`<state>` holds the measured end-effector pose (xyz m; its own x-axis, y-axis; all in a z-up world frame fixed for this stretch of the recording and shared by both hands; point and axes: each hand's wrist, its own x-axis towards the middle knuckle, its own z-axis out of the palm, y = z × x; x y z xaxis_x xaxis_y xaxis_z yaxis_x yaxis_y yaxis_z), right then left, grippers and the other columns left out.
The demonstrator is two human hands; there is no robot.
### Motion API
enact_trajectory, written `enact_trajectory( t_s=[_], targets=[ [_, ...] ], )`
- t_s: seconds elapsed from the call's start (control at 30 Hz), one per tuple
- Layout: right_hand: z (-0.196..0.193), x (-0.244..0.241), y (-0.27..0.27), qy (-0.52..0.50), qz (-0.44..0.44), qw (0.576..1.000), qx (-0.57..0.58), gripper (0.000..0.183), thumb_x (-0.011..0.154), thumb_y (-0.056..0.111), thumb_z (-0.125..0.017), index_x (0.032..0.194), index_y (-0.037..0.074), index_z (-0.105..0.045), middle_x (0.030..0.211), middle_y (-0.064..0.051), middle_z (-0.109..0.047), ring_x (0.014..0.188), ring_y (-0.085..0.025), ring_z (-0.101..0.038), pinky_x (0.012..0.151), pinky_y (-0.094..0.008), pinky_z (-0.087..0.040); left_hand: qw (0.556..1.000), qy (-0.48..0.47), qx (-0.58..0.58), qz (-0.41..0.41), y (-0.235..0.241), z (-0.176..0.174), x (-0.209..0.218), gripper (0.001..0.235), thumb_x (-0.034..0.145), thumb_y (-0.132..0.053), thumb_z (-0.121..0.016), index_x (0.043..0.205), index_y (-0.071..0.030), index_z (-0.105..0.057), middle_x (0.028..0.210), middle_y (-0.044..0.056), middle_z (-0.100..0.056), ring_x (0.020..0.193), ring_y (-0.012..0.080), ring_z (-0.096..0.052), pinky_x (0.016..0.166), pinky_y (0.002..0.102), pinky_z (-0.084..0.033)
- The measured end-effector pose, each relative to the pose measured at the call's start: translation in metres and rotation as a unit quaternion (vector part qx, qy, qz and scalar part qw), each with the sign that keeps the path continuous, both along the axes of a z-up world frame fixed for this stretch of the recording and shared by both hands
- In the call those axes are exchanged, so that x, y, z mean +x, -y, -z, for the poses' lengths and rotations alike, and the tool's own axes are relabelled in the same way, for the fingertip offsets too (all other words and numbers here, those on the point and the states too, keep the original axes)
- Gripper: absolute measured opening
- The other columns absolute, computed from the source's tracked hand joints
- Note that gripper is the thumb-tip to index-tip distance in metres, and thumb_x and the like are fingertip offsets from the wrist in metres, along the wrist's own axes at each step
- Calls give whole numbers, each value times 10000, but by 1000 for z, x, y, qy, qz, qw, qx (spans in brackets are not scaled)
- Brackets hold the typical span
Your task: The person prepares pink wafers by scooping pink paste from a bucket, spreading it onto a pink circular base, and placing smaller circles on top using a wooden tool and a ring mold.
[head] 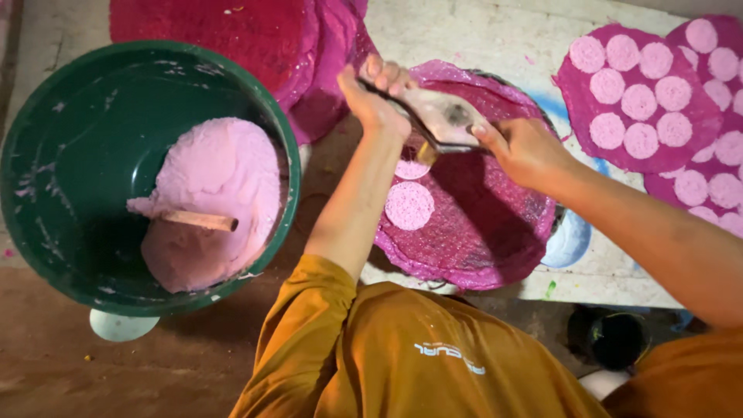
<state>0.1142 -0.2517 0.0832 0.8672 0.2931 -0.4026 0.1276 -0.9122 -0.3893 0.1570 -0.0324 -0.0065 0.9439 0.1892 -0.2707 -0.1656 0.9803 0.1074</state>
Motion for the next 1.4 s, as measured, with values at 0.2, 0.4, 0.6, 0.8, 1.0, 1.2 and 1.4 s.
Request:
enact_trajectory(
  t_s=[0.2,0.4,0.6,0.8,1.0,1.2,1.4],
  targets=[
    [18,-4,-8,47,-9,991,128,624,1053,556,-436,1056,3,-726,857,-267,-700,837,-431,-698,773,-498,-514,999,25,39,19,-23,-6,15,471,938,-570,-361,669,-184,-381,507,-44,-305,463,145,-288,545,356,-327],
    [14,3,-1,72,-31,992,95,579,1079,517,-428,1143,22,-722,908,-259,-710,878,-433,-674,780,-498,-500,998,-8,59,-4,-6,-12,21,506,952,-587,-331,660,-175,-359,497,-42,-298,453,141,-278,524,361,-323],
    [21,1,9,65,-5,985,161,569,1052,508,-443,1153,3,-683,758,-187,-654,707,-305,-631,703,-458,-487,986,78,112,98,-26,-27,4,574,988,-593,-278,849,-104,-547,682,24,-484,633,190,-455,651,380,-423],
    [49,-9,22,63,41,973,220,603,1075,546,-426,843,18,-603,640,-60,-536,605,-172,-500,563,-389,-409,795,-178,463,349,-31,16,-43,579,984,-524,-254,1493,-267,-354,884,10,-674,648,157,-593,494,277,-393],
    [83,-13,23,100,84,929,347,608,1101,554,-411,780,51,-526,621,-10,-480,566,-123,-474,520,-326,-380,609,-6,778,156,-35,40,-99,482,959,-167,-586,1428,-156,-476,963,52,-769,756,206,-689,640,362,-545],
    [92,-28,34,107,172,900,386,729,1064,656,-243,732,74,-531,553,-4,-493,466,-135,-491,437,-311,-376,353,37,935,22,-42,7,-147,344,860,-97,-675,1188,-183,-735,1014,55,-683,943,282,-634,767,425,-544],
    [99,-62,45,118,212,838,488,760,1067,711,-203,791,62,-484,597,-37,-449,485,-145,-450,450,-301,-333,277,95,955,47,-36,-17,-152,425,744,-131,-730,1165,-177,-757,1242,52,-604,1149,295,-516,898,449,-481]
  ],
)
